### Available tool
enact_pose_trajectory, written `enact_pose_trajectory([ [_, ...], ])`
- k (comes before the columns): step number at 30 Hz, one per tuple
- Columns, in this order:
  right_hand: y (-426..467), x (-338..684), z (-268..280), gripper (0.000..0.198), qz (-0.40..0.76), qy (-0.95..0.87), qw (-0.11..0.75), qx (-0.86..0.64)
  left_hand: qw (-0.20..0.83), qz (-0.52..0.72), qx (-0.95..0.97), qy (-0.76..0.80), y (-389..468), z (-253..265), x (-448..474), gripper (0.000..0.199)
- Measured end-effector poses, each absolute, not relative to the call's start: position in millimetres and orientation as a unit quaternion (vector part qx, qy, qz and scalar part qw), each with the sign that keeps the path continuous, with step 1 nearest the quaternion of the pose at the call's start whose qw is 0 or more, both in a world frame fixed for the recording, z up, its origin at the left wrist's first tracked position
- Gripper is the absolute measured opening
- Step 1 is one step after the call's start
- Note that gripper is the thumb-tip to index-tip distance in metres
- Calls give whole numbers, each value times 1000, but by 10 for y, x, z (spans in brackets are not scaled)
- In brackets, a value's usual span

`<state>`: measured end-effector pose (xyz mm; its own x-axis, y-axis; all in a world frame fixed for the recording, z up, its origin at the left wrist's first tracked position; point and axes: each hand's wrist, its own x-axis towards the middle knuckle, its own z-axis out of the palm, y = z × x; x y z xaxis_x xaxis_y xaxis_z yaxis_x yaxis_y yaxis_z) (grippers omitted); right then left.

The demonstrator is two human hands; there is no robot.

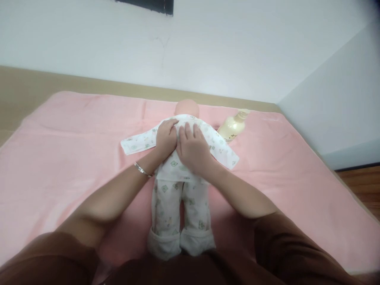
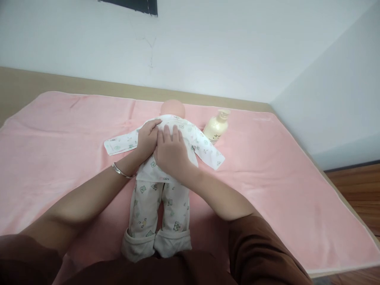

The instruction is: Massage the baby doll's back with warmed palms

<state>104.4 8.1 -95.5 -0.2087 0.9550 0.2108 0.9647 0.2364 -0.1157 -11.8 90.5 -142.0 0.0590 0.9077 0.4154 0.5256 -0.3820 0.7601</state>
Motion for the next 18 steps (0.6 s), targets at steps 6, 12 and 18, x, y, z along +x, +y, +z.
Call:
enact_pose_trajectory([
  [6,268,1184,-914,60,41,-810,106,-576,222,452,693,516,882,-1381,-113,45],
  [12,488,1314,-918,70,58,-706,113,-697,212,445,698,520,870,-1351,-94,45],
  [18,56,1083,-916,64,-11,-795,93,-599,217,393,712,540,905,-1320,-96,49],
])
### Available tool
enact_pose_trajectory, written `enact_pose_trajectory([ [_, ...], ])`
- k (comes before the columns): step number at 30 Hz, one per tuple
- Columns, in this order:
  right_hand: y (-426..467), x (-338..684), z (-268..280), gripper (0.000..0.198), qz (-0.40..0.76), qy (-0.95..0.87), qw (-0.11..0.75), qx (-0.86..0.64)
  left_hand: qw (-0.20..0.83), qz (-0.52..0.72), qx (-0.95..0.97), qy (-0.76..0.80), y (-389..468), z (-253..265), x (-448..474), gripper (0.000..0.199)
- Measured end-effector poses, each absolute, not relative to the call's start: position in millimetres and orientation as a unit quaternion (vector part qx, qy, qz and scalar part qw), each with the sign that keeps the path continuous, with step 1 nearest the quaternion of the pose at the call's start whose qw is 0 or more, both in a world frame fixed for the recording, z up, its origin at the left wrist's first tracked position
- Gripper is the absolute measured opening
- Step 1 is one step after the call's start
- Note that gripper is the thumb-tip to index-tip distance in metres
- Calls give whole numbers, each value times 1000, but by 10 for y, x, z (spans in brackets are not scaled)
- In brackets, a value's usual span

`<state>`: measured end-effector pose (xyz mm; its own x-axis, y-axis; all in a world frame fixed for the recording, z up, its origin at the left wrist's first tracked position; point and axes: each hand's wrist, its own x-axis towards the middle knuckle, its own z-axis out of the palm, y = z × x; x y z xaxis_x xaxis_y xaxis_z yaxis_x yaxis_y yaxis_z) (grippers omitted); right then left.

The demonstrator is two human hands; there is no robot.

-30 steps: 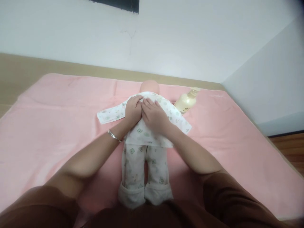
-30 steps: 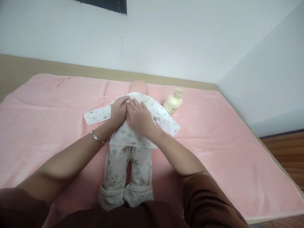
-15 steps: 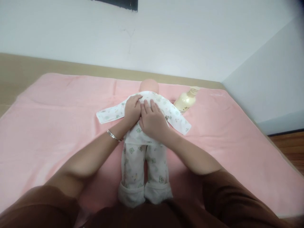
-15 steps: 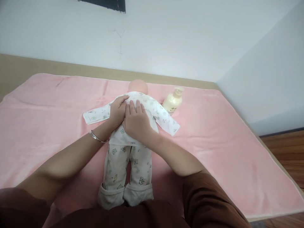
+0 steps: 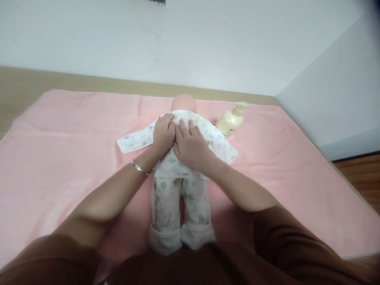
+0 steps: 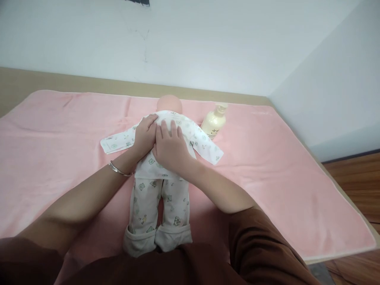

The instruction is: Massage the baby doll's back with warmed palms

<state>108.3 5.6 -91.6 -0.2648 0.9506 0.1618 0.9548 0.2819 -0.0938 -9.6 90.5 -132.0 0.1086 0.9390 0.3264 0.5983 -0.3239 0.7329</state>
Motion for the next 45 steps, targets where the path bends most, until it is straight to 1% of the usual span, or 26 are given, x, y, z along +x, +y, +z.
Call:
enact_pose_trajectory([
  [2,93,1102,-918,63,11,-810,101,-577,204,352,723,559,938,-1304,-97,51],
  [5,336,1231,-937,64,53,-781,126,-610,160,306,737,581,923,-1280,-85,53],
  [8,577,1367,-955,71,86,-728,129,-668,109,294,768,558,768,-1245,-39,53],
  [10,639,1410,-952,72,91,-715,122,-683,93,290,789,533,625,-1207,7,53],
  [14,522,1365,-887,63,41,-728,114,-675,116,265,806,517,521,-1125,46,50],
  [18,273,1240,-766,58,-31,-737,56,-673,167,257,802,512,778,-1141,-49,43],
  [22,118,1182,-682,51,-62,-754,15,-653,173,274,786,527,993,-1189,-130,38],
  [24,136,1202,-678,48,-50,-756,18,-652,162,275,782,536,975,-1165,-126,37],
  [26,225,1252,-708,49,-19,-752,38,-658,146,262,789,536,883,-1109,-106,34],
  [30,487,1372,-839,61,28,-747,72,-660,116,233,822,507,638,-999,-70,21],
  [33,576,1409,-895,67,38,-748,83,-657,114,249,836,476,565,-983,-74,17],
  [36,501,1372,-843,58,26,-743,87,-663,142,261,827,477,653,-991,-102,18],
  [39,350,1296,-747,48,-15,-753,67,-655,183,255,806,502,822,-995,-135,19],
  [41,272,1252,-713,46,-47,-764,54,-641,202,244,795,518,918,-1019,-142,21],
  [45,272,1222,-772,48,-59,-770,61,-632,162,274,783,534,989,-1152,-108,24],
])
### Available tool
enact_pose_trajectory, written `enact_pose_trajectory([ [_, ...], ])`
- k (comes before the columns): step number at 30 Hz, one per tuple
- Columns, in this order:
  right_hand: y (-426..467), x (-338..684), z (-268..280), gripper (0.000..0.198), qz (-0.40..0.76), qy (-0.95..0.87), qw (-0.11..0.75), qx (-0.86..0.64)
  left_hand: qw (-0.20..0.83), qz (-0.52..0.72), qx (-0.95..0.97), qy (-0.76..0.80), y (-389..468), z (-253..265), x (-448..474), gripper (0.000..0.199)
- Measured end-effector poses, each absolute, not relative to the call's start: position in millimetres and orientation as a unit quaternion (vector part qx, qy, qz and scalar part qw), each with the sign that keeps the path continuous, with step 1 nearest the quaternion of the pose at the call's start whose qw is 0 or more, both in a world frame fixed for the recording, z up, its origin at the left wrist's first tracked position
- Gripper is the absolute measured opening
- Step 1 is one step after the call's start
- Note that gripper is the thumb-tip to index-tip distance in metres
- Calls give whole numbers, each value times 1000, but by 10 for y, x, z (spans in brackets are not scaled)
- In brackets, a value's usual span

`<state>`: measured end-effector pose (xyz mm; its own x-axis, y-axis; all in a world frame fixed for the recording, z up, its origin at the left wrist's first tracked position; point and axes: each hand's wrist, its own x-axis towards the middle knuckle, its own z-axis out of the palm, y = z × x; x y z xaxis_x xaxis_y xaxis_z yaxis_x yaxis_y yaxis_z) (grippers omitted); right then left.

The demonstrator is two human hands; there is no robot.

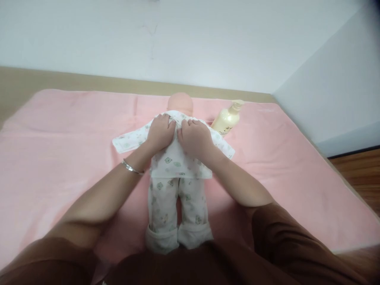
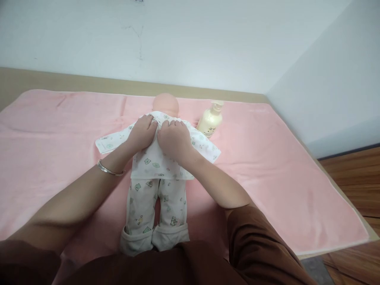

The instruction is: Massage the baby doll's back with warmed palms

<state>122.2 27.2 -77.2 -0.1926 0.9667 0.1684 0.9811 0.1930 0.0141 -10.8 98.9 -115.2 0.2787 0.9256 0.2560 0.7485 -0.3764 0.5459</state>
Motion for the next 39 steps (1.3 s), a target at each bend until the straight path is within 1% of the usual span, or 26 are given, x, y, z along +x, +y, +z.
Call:
enact_pose_trajectory([
  [2,337,1234,-841,49,-45,-759,87,-644,145,305,774,536,979,-1222,-83,24],
  [4,410,1256,-902,53,-19,-746,116,-656,149,321,764,540,961,-1262,-67,27],
  [6,466,1279,-940,60,16,-739,130,-661,157,328,758,541,945,-1270,-64,31],
  [8,494,1298,-954,64,44,-738,135,-660,162,329,759,538,935,-1257,-67,33],
  [15,508,1322,-991,64,49,-737,167,-653,140,301,774,539,920,-1204,-67,33],
  [17,514,1328,-1001,65,51,-739,169,-650,128,292,786,530,909,-1201,-64,34],
  [21,507,1331,-986,65,48,-740,158,-652,110,293,798,515,847,-1209,-45,42],
  [26,504,1345,-960,63,40,-743,137,-654,113,295,803,506,743,-1231,-8,51],
  [29,510,1351,-979,61,28,-750,139,-646,110,282,814,496,735,-1238,-4,53],
  [31,483,1329,-996,60,17,-750,150,-643,109,276,819,491,759,-1227,-15,51],
  [34,369,1244,-992,55,-11,-745,163,-646,116,262,820,495,819,-1172,-42,40],
  [37,236,1162,-936,48,-48,-750,144,-644,134,243,810,516,865,-1098,-62,28],
  [39,200,1162,-874,42,-58,-764,124,-631,136,236,800,534,875,-1071,-60,25],
])
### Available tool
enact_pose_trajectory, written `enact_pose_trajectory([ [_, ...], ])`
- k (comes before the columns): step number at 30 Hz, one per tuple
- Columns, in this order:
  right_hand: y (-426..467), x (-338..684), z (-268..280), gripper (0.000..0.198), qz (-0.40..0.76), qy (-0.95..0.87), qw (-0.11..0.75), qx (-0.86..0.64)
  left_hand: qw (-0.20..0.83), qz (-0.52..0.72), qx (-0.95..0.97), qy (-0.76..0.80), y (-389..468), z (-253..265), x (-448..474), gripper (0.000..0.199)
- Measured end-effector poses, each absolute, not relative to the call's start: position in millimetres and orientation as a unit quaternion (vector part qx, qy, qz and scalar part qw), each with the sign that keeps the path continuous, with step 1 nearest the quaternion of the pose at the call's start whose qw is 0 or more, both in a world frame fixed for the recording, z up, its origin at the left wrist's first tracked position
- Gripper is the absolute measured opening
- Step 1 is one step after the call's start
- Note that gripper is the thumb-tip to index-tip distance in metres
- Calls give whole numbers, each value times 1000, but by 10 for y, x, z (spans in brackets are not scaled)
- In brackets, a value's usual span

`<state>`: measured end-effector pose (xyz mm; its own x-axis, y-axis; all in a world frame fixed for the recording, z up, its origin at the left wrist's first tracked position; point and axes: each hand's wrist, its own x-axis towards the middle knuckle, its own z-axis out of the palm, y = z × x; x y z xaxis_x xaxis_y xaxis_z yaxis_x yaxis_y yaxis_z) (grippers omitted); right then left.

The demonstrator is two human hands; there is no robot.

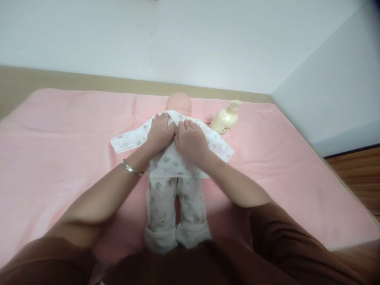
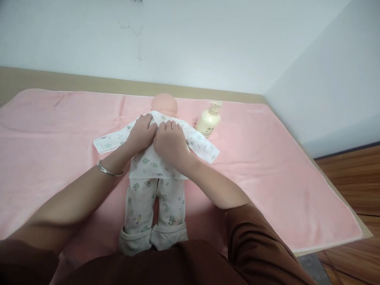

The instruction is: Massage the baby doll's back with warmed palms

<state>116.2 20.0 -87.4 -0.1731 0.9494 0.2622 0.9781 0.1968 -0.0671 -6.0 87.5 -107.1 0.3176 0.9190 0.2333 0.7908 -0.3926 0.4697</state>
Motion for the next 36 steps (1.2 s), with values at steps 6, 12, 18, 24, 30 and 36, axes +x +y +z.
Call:
enact_pose_trajectory([
  [6,372,1367,-749,36,48,-743,124,-656,82,240,813,524,775,-1087,-25,26],
  [12,531,1427,-882,47,34,-745,144,-651,21,160,865,476,588,-940,-32,29],
  [18,451,1387,-793,41,53,-738,131,-660,58,164,866,468,726,-928,-99,30],
  [24,216,1242,-736,36,2,-751,109,-651,35,186,873,449,977,-1148,-149,36],
  [30,271,1279,-750,40,27,-753,114,-647,-12,209,866,455,956,-1292,-93,42],
  [36,532,1388,-918,59,66,-736,146,-658,44,223,843,487,912,-1259,-53,43],
])
